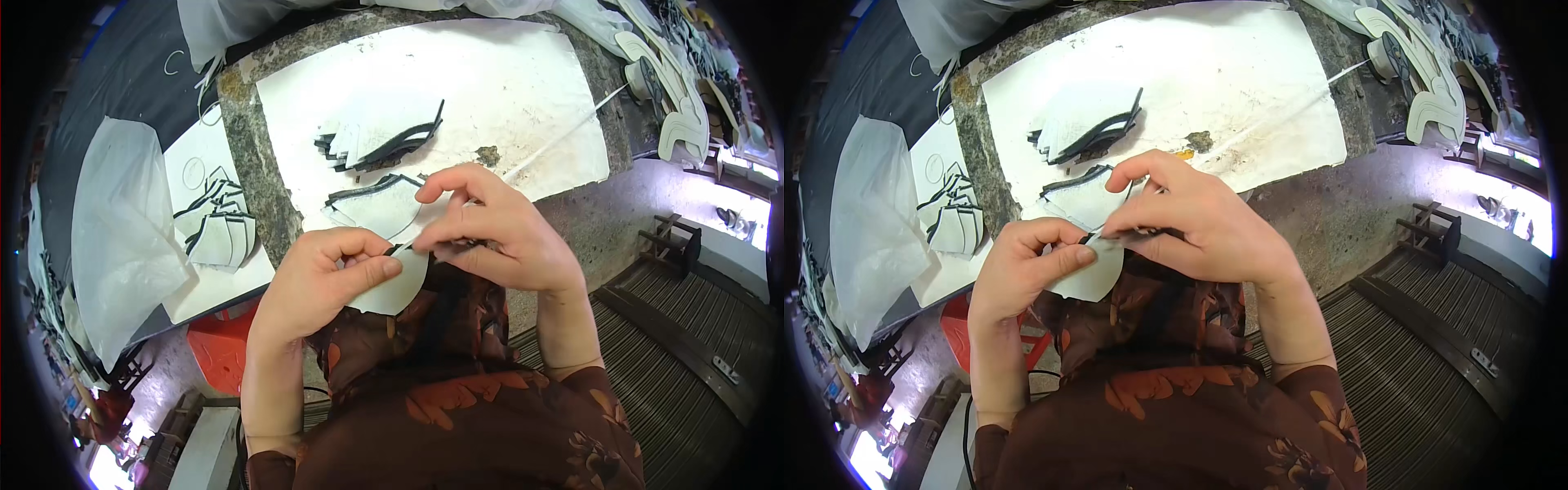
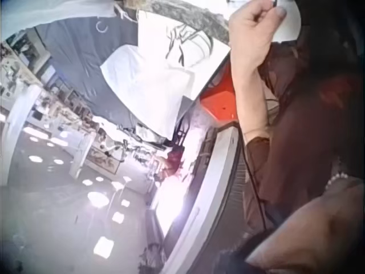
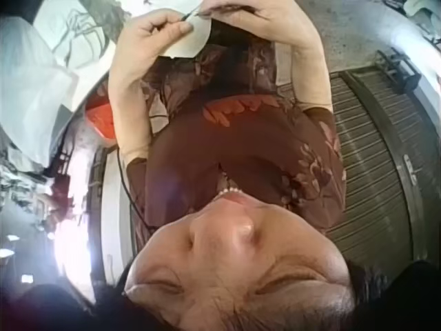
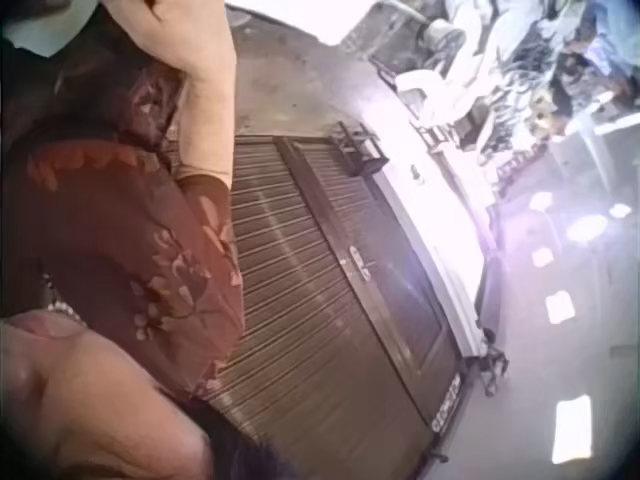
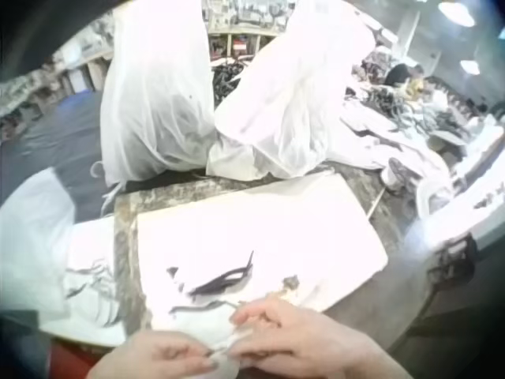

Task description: Trimming excess material and thread from shoe upper components using small scissors.

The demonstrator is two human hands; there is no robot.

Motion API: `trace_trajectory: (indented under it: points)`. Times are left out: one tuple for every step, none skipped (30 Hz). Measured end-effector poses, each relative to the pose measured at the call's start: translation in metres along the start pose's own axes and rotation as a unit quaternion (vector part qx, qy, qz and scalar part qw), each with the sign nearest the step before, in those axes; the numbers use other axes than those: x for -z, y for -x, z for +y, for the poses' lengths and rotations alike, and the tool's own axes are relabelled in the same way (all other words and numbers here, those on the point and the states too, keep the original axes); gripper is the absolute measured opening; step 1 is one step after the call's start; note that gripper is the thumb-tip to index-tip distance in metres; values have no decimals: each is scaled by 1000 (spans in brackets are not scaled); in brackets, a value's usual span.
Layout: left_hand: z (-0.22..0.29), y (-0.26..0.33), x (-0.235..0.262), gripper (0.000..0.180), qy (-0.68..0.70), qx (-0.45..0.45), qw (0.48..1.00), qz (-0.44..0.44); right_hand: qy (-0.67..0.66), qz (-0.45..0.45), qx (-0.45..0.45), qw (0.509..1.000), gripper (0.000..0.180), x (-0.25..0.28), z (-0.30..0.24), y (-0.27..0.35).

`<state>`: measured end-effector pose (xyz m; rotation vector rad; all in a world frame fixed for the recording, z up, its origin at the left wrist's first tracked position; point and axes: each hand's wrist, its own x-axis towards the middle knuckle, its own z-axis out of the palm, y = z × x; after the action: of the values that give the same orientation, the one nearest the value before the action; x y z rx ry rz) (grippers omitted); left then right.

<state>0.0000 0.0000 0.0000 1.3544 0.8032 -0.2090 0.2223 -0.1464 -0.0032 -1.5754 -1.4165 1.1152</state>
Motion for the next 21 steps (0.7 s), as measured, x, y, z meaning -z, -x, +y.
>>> trace_trajectory:
  points:
    - [2, 0, 1, 16, 12, 4, 1000, -3, 48, 3, 53, 997, 33, 2, -1, 1]
    - [4, 0, 1, 18, 24, 9, 1000, -6, 96, 6, 106, 990, 34, 3, -1, 2]
    - [5, 1, 3, 18, 24, 10, 1000, -6, 95, 6, 106, 990, 34, 2, -2, 3]
    - [5, 2, 6, 18, 27, 15, 999, -7, 168, 34, 109, 979, 35, -2, -4, 5]
    - [5, 3, 8, 18, 30, 19, 999, -9, 241, 61, 111, 962, 36, -5, -6, 7]
    - [4, 3, 8, 18, 30, 20, 999, -10, 241, 62, 110, 962, 36, -6, -7, 7]
    - [3, 2, 7, 18, 48, 5, 999, -7, 266, 74, 89, 957, 36, -7, -9, 6]
    - [1, 1, 6, 18, 66, -9, 998, -3, 291, 86, 67, 950, 36, -8, -10, 6]
    - [2, 2, 5, 18, 65, -9, 998, -4, 291, 87, 66, 950, 36, -8, -9, 6]
    - [2, 2, 3, 19, 71, -10, 997, -3, 278, 74, 53, 956, 36, -8, -9, 6]
    - [2, 2, 1, 20, 76, -12, 997, -2, 266, 62, 40, 961, 36, -8, -8, 6]
    - [3, 2, -2, 20, 76, -11, 997, -2, 265, 62, 39, 961, 36, -7, -8, 6]
    - [3, 1, -6, 22, 102, -13, 995, -3, 242, 60, 39, 968, 31, -6, -9, 6]
    - [2, 0, -9, 24, 128, -15, 992, -4, 218, 58, 38, 974, 27, -5, -9, 5]
    - [-2, -1, -10, 24, 128, -15, 992, -4, 217, 58, 38, 974, 27, -4, -9, 5]
    - [-7, -2, -12, 24, 121, -24, 992, -4, 200, 55, 49, 977, 28, -3, -9, 5]
    - [-10, -3, -14, 25, 114, -34, 993, -3, 183, 53, 60, 980, 28, -2, -9, 4]
    - [-10, -4, -15, 25, 115, -34, 993, -4, 184, 53, 59, 980, 28, -3, -8, 4]
    - [-9, -4, -18, 24, 131, -35, 991, -5, 180, 54, 64, 980, 27, -4, -6, 4]
    - [-9, -5, -20, 24, 148, -36, 988, -6, 176, 55, 69, 980, 26, -5, -4, 3]
    - [-9, -5, -21, 24, 148, -36, 988, -6, 176, 55, 69, 980, 26, -6, -3, 3]
